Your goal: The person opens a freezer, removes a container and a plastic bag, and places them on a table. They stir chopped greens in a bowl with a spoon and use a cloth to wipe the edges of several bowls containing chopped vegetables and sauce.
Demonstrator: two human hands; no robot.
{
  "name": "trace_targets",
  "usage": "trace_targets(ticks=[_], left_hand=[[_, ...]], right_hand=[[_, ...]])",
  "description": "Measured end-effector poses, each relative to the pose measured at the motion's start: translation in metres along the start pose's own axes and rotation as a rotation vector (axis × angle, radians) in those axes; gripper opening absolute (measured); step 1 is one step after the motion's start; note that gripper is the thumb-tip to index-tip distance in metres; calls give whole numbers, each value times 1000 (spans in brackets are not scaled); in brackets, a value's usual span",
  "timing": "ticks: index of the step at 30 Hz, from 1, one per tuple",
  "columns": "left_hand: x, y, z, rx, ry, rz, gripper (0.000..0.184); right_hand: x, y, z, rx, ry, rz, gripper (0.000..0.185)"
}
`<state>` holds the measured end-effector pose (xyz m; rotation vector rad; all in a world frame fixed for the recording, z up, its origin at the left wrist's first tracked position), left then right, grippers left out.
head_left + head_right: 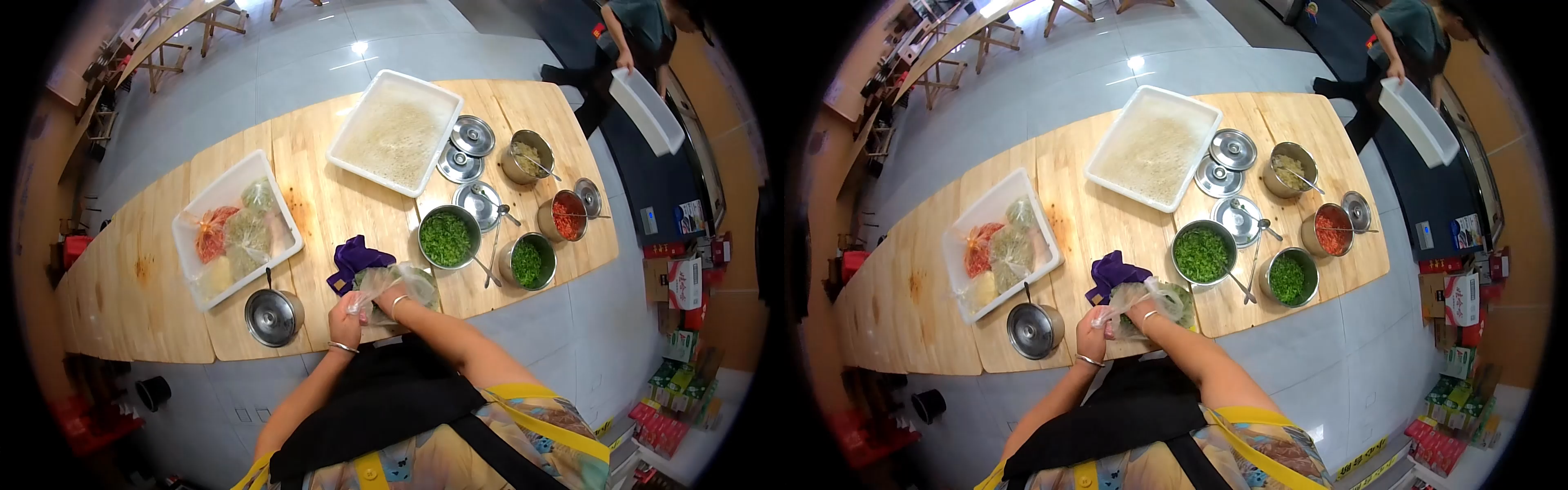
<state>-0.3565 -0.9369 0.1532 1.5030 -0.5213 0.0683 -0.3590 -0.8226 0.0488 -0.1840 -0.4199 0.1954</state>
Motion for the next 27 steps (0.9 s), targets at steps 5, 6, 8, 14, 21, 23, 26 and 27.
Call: trace_targets(ticks=[5, 6, 8, 14, 21, 23, 26, 27], left_hand=[[-6, -4, 0, 127, 15, 68, 26], [-7, -5, 0, 154, 22, 70, 27], [-11, -9, -2, 181, 37, 84, 27], [-12, -12, -8, 228, 75, 128, 27], [-5, -10, -21, 172, 54, 169, 26], [-6, -10, -22, 202, 72, 156, 26], [-13, -14, -21, 325, 99, 163, 24], [-16, -16, -21, 328, 83, 171, 24]], right_hand=[[10, 14, -27, -297, 134, -63, 41], [18, 15, -11, -474, -38, -153, 42], [27, 15, 22, -393, -293, -78, 40], [39, 22, -20, -631, 71, 37, 32], [-1, 24, -38, -691, 199, -201, 33], [-6, 33, -36, -769, 148, -292, 32], [2, 44, -22, -489, 256, 87, 32], [2, 46, -21, -616, 129, 82, 32]])
Point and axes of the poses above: each hand's wrist, its own x-axis away from the middle knuckle, its own z-axis out of the back of the hand, y = z × x, the point moved 2 cm from there along -x, towards the middle knuckle, and after that the axes turned 2 degrees about z, right-handed, at the moved point
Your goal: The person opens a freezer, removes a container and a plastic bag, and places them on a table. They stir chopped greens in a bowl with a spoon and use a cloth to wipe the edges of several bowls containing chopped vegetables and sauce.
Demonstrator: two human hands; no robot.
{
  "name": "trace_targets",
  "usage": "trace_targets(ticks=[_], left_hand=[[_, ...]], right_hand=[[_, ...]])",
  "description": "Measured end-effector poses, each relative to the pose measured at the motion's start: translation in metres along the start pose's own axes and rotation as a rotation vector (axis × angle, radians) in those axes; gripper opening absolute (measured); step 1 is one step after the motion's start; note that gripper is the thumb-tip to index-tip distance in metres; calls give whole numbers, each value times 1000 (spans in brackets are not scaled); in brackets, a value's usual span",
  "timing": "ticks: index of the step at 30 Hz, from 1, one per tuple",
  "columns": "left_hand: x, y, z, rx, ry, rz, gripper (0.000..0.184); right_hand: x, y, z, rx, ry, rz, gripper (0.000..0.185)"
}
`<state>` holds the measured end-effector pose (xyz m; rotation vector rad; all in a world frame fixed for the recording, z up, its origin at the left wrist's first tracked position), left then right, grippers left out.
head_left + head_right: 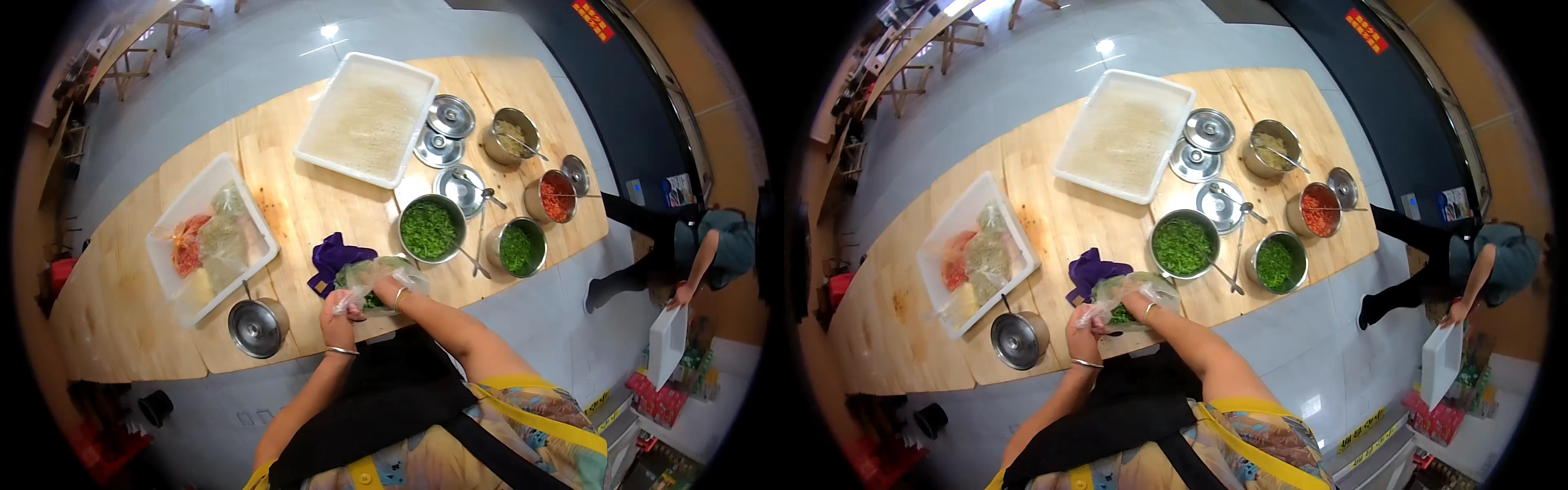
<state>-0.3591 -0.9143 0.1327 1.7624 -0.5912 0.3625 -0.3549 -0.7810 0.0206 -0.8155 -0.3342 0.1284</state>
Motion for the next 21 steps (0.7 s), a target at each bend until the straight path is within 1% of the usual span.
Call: trace_targets(ticks=[1, 2, 3, 4, 5, 6, 8, 9, 10, 12, 13, 14, 16, 18, 19, 20, 21], left_hand=[[-5, -1, 2, 27, 18, -27, 23], [-6, 4, -3, 52, 38, -53, 22], [-5, 6, -7, 66, 71, -33, 20], [-5, 7, -10, 64, 61, -29, 20], [-6, 8, -13, 34, 32, -19, 20], [-6, 8, -15, 4, 6, -10, 19], [-3, 8, -23, 18, 13, 26, 20], [-3, 8, -23, 51, -4, 28, 20], [-2, 9, -22, 82, -18, 30, 19], [-3, 12, -21, 73, -17, 39, 18], [-6, 15, -20, 73, -19, 41, 17], [-9, 17, -20, 74, 3, 33, 17], [-8, 18, -23, 24, -61, 63, 14], [-7, 21, -29, 33, -37, 71, 15], [-8, 22, -31, 43, -39, 76, 15], [-10, 21, -31, 44, -32, 74, 15], [-11, 19, -31, 50, -39, 79, 16]], right_hand=[[0, 0, 3, -128, -109, -47, 33], [3, 4, -5, -126, -103, -60, 33], [8, 6, -14, 18, -46, -60, 30], [12, 10, -25, 161, 10, -58, 30], [15, 11, -30, 263, 175, 42, 30], [10, 17, -36, 263, 179, 36, 30], [-4, 22, -40, -136, 114, -117, 30], [-9, 28, -39, -149, 88, -199, 31], [-11, 22, -26, -157, 87, -195, 31], [-3, -4, 13, 25, -284, -191, 31], [6, -26, 43, -8, -290, -186, 33], [10, -32, 54, -9, -304, -166, 33], [22, -37, 63, -27, -151, -220, 45], [31, -16, 45, -142, 68, -153, 49], [32, -17, 48, -172, 192, -84, 47], [34, -16, 49, -174, 187, -79, 47], [38, -14, 50, -243, 166, -102, 46]])
Point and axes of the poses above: each hand's wrist, its own x-axis away from the middle knuckle, its own z-axis out of the back of the hand, y = z × x, the point moved 2 cm from there along -x, towards the middle knuckle, and after that the axes turned 2 degrees about z, right-handed, at the moved point
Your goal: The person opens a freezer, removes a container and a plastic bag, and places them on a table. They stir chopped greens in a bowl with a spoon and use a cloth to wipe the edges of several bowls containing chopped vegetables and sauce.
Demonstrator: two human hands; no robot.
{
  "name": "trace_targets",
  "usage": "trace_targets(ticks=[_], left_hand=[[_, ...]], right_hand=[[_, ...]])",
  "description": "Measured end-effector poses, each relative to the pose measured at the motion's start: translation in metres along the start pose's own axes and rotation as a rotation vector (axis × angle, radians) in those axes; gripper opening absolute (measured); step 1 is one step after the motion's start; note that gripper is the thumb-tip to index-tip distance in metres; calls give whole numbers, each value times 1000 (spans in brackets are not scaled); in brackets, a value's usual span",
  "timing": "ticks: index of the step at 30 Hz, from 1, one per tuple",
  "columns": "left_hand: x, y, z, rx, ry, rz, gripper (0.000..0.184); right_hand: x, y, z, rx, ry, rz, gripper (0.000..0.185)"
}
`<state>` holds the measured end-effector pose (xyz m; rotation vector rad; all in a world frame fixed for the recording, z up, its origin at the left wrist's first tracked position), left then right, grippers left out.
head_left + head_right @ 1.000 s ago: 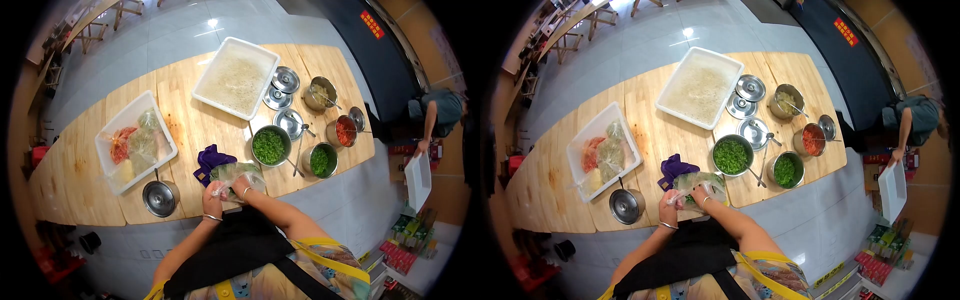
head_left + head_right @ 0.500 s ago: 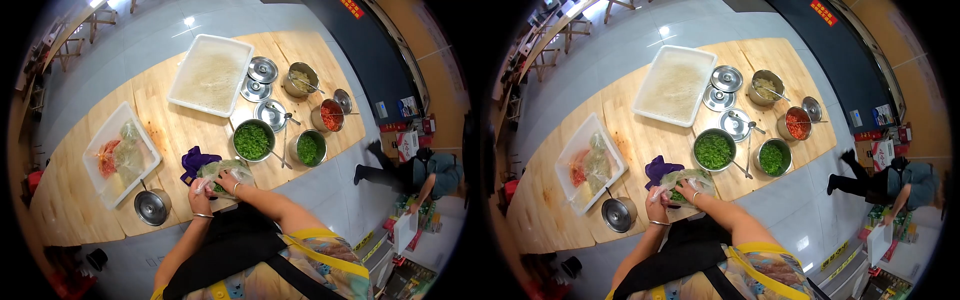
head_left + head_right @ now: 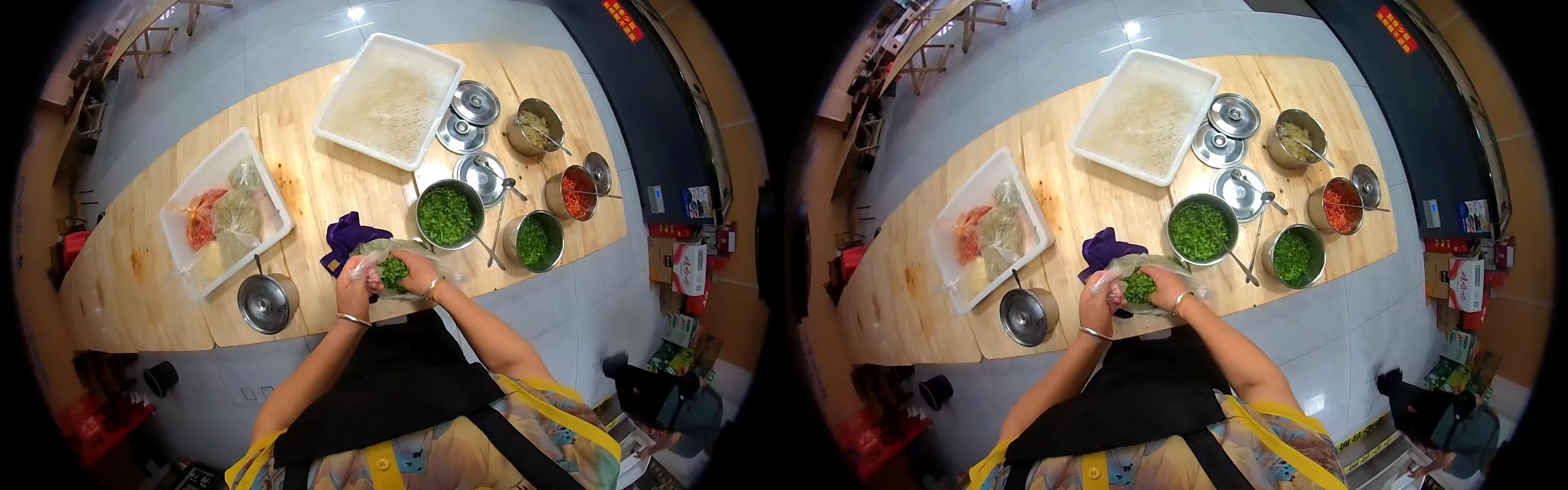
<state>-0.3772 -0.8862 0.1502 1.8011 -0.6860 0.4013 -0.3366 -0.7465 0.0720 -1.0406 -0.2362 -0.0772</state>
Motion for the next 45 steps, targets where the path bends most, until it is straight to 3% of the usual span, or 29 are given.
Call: trace_targets(ticks=[9, 17, 21, 24, 29, 32, 35, 39, 41, 45], left_hand=[[-16, 0, -12, 27, -9, 14, 16], [-21, -4, -14, 8, 20, 75, 16], [-22, -6, -11, 12, 31, 80, 15], [-22, -5, -12, 18, 53, 85, 15], [-16, -4, -10, 29, 54, 70, 13], [-11, -4, -9, 12, 50, 55, 12], [-6, -4, -8, 13, 47, 32, 11], [0, -3, -7, 3, 41, 37, 11], [1, -2, -7, -12, 59, 33, 11], [6, 3, -5, -4, 68, 33, 10]], right_hand=[[6, -22, 37, -112, 165, 107, 43], [7, -46, 118, -128, 266, 145, 46], [-8, -12, 133, 61, 285, 46, 46], [-26, 30, 128, 358, 134, -88, 52], [-32, 30, 132, 454, 66, -103, 55], [-30, 18, 139, 430, 90, -48, 37], [-24, 4, 142, 368, 199, -11, 30], [-25, 20, 131, 435, 152, 68, 25], [-21, 8, 134, 470, 252, 196, 23], [-19, -9, 134, 465, 332, 198, 18]])
Point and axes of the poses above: each hand's wrist, its own x-axis away from the middle knuckle, its own z-axis out of the back of the hand, y = z × x, the point moved 2 cm from there along -x, towards the middle knuckle, and after that the axes turned 2 degrees about z, right-handed, at the moved point
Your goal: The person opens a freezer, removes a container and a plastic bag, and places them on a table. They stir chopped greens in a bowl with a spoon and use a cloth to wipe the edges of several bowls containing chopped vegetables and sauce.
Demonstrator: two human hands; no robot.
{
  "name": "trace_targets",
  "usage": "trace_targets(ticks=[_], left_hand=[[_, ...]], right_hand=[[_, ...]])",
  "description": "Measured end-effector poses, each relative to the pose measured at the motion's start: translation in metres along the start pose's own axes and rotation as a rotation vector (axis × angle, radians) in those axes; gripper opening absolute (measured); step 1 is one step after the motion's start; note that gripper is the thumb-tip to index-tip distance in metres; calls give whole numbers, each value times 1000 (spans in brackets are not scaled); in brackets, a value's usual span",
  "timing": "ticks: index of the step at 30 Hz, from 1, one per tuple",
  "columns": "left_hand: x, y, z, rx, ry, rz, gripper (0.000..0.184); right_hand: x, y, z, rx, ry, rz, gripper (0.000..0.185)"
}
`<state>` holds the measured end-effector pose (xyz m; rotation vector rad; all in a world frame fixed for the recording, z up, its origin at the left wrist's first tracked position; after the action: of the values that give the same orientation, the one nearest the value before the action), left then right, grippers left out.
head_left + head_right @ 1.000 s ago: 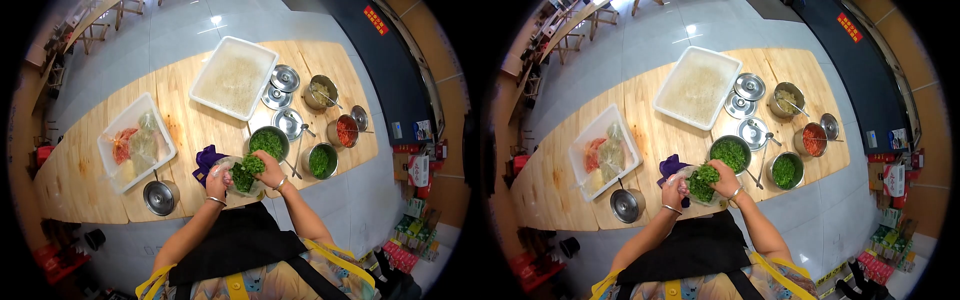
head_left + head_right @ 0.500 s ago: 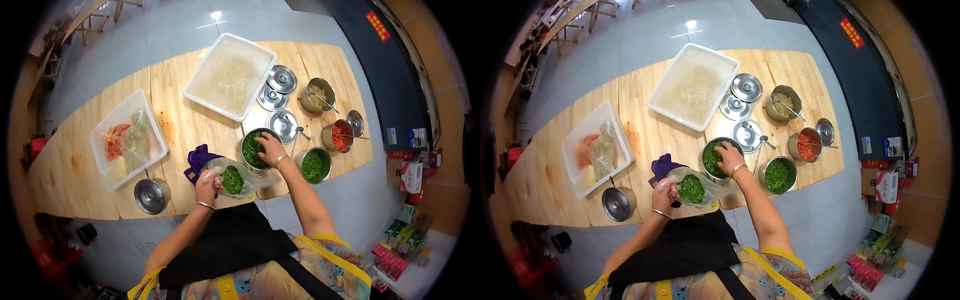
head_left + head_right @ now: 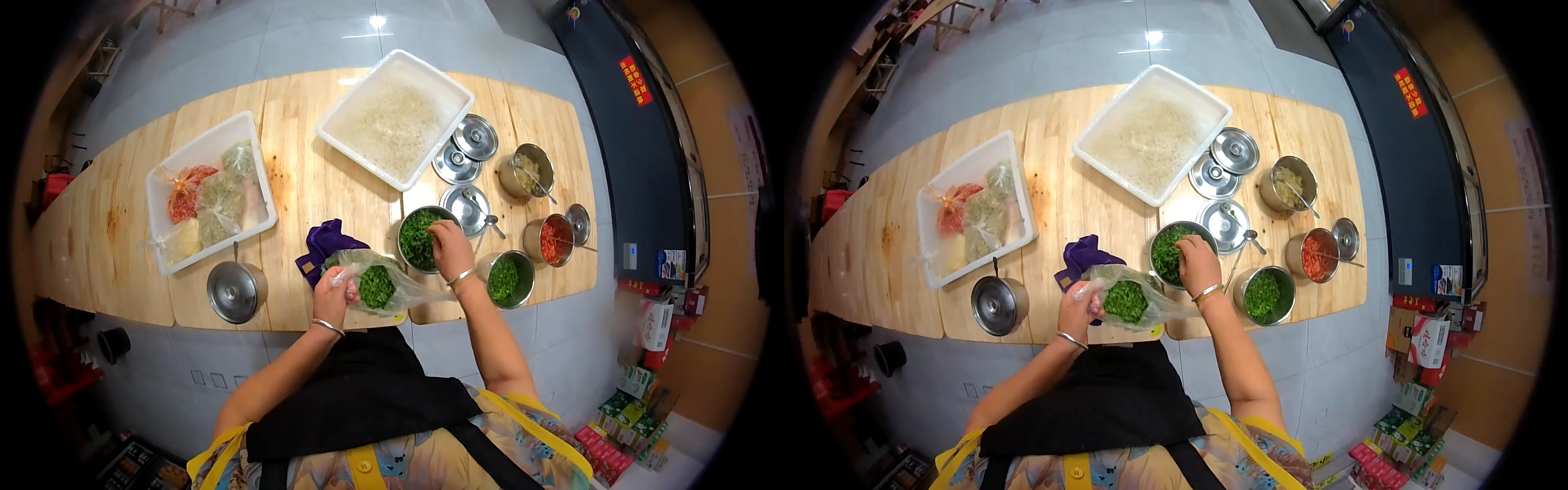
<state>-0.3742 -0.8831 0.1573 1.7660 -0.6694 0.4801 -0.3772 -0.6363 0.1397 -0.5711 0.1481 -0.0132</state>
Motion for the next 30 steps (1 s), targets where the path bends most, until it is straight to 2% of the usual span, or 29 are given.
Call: trace_targets(ticks=[2, 4, 7, 12, 14, 15, 18, 20, 22, 23, 26, 29, 30], left_hand=[[3, -2, 2, -6, 5, 7, 8], [2, -1, 3, -17, -12, 1, 7], [5, 0, 6, -33, -8, -3, 7], [6, 11, 6, -144, -19, -52, 16], [14, 14, 11, -324, -131, -217, 30], [14, 15, 13, -314, -171, -190, 35], [12, 14, 16, -314, -215, -225, 36], [13, 15, 14, -303, -222, -220, 36], [12, 20, 14, -304, -228, -215, 37], [13, 22, 12, -335, -252, -235, 37], [18, 23, 9, -363, -294, -217, 36], [10, 19, 9, -275, -290, -165, 30], [9, 19, 9, -275, -296, -169, 30]], right_hand=[[8, 12, -20, 54, -134, -66, 11], [11, 16, -23, 107, -136, -10, 5], [8, -11, 3, -56, 125, -112, 4], [15, 11, -16, 128, 64, 84, 8], [15, -8, 6, -16, 160, -62, 11], [12, -22, 19, -38, 222, -54, 12], [11, -32, 30, 1, 293, -25, 13], [18, -14, 9, 1, 280, -47, 14], [20, 6, -14, 66, 77, 177, 16], [14, -9, 0, 41, 104, 50, 16], [11, -39, 30, -72, 140, -14, 13], [23, -90, 46, -285, 12, 2, 13], [31, -102, 37, -511, -89, -88, 13]])
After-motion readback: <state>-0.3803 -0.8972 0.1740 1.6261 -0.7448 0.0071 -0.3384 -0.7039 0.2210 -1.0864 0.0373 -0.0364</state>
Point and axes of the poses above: each hand's wrist, its own x-axis away from the middle knuckle, its own z-axis out of the back of the hand, y = z × x, the point moved 2 cm from there along -x, towards the middle knuckle, and after that the axes turned 2 degrees about z, right-handed, at the moved point
